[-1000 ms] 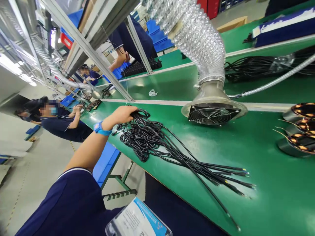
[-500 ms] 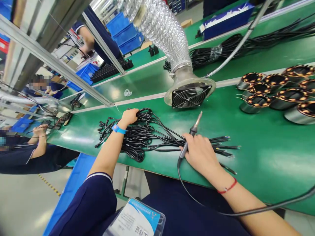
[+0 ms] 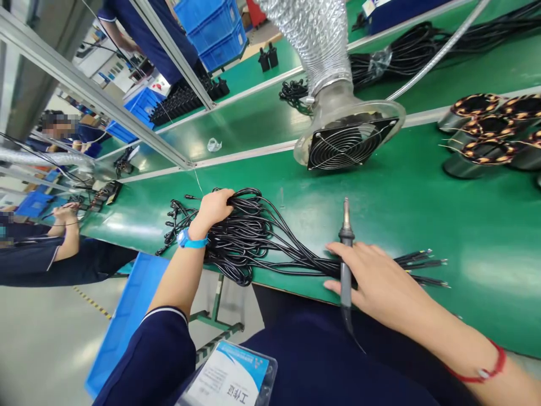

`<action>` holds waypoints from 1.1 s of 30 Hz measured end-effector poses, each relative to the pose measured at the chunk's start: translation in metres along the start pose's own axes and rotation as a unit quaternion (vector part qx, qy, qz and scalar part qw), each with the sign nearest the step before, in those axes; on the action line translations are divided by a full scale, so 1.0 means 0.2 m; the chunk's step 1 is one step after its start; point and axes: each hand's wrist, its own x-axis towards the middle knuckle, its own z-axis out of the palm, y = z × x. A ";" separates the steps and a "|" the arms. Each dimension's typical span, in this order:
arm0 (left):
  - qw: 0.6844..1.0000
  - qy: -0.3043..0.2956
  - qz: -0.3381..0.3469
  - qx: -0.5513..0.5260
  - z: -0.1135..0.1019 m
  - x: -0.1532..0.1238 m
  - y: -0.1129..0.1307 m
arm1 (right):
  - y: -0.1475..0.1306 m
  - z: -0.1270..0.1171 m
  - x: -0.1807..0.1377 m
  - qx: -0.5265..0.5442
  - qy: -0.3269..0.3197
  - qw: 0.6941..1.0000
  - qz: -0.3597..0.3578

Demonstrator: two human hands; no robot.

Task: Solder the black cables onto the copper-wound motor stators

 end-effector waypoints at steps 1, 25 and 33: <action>1.000 0.012 -0.006 0.000 -0.03 -0.01 0.00 | -0.02 -0.02 0.03 0.031 -0.022 0.999 0.027; 0.993 0.080 -0.002 0.083 -0.10 0.03 -0.10 | -0.07 -0.15 0.28 0.078 -0.157 0.981 0.079; 0.996 0.005 0.011 0.084 -0.10 0.03 -0.10 | 0.23 -0.38 0.05 -0.034 -0.038 0.994 0.099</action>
